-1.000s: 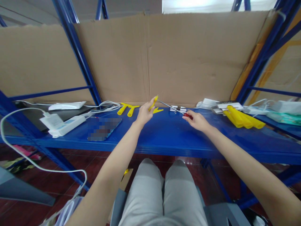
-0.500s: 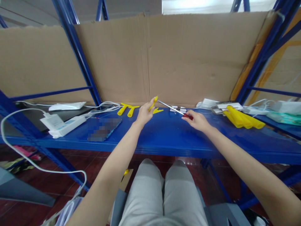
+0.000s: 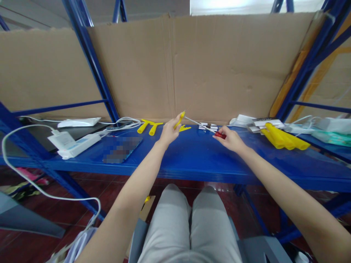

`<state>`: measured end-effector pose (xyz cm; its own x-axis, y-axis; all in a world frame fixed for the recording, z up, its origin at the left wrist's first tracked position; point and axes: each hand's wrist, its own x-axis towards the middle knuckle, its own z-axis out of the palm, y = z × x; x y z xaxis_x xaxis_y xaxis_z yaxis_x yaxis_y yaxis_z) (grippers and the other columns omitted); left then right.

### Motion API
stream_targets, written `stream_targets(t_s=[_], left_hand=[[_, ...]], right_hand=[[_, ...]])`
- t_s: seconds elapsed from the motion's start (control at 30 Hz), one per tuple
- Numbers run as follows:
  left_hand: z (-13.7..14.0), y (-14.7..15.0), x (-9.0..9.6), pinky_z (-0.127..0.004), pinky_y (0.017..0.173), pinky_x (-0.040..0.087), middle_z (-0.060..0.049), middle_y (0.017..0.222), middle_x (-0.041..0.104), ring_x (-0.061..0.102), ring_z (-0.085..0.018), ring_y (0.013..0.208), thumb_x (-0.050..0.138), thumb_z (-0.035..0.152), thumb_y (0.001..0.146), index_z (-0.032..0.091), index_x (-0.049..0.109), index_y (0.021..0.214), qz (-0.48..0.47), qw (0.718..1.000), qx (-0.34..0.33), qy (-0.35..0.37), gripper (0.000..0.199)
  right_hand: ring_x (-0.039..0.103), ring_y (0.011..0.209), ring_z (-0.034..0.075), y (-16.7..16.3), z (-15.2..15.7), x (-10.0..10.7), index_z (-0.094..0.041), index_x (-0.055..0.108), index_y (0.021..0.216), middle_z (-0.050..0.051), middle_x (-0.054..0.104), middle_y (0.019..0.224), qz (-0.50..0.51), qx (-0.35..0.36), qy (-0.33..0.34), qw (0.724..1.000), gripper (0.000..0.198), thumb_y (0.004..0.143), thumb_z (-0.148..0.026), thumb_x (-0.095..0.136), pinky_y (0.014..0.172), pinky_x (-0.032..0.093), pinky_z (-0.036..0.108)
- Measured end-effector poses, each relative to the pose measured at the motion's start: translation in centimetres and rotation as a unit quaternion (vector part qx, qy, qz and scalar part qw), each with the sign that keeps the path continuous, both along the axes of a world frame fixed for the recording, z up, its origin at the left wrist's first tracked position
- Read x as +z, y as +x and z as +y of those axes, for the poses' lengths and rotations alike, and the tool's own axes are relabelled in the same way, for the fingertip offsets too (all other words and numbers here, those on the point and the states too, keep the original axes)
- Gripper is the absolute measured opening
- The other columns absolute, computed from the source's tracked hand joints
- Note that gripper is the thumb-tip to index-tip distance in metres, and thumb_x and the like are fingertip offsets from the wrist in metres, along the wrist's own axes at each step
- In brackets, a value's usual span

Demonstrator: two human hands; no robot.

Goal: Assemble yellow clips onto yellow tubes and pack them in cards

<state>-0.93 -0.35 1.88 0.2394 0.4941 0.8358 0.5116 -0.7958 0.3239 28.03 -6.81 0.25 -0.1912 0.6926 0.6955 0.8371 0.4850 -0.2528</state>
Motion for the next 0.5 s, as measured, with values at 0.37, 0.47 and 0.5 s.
stream_targets(t_s=[0.37,0.47,0.5], left_hand=[[0.06,-0.08,0.06,-0.039,0.099,0.047,-0.01,0.124,0.066,0.063,-0.023,0.112,0.051,0.015,0.084,0.017,0.057,0.131,-0.001,1.0,-0.004,0.001,0.048],[0.0,0.02,0.04,-0.039,0.099,0.048,-0.011,0.122,0.067,0.064,-0.024,0.11,0.051,0.014,0.083,0.014,0.059,0.129,-0.005,1.0,0.002,0.005,0.047],[-0.05,0.08,0.05,-0.039,0.098,0.048,-0.013,0.12,0.068,0.064,-0.025,0.108,0.051,0.014,0.083,0.011,0.059,0.129,-0.006,1.0,0.005,0.006,0.047]], right_hand=[[0.065,0.071,0.024,-0.48,-0.4,0.49,-0.023,0.053,0.085,0.008,0.069,0.08,-0.013,0.01,-0.034,0.999,0.02,0.084,-0.043,0.054,0.063,0.046,0.032],[0.064,0.069,0.023,-0.5,-0.46,0.48,-0.024,0.047,0.083,0.007,0.068,0.079,0.02,0.022,-0.023,0.999,0.025,0.079,-0.046,0.059,0.062,0.046,0.032],[0.064,0.069,0.023,-0.51,-0.5,0.49,-0.025,0.044,0.082,0.007,0.067,0.079,0.029,0.023,-0.021,0.999,0.026,0.078,-0.046,0.059,0.062,0.046,0.032]])
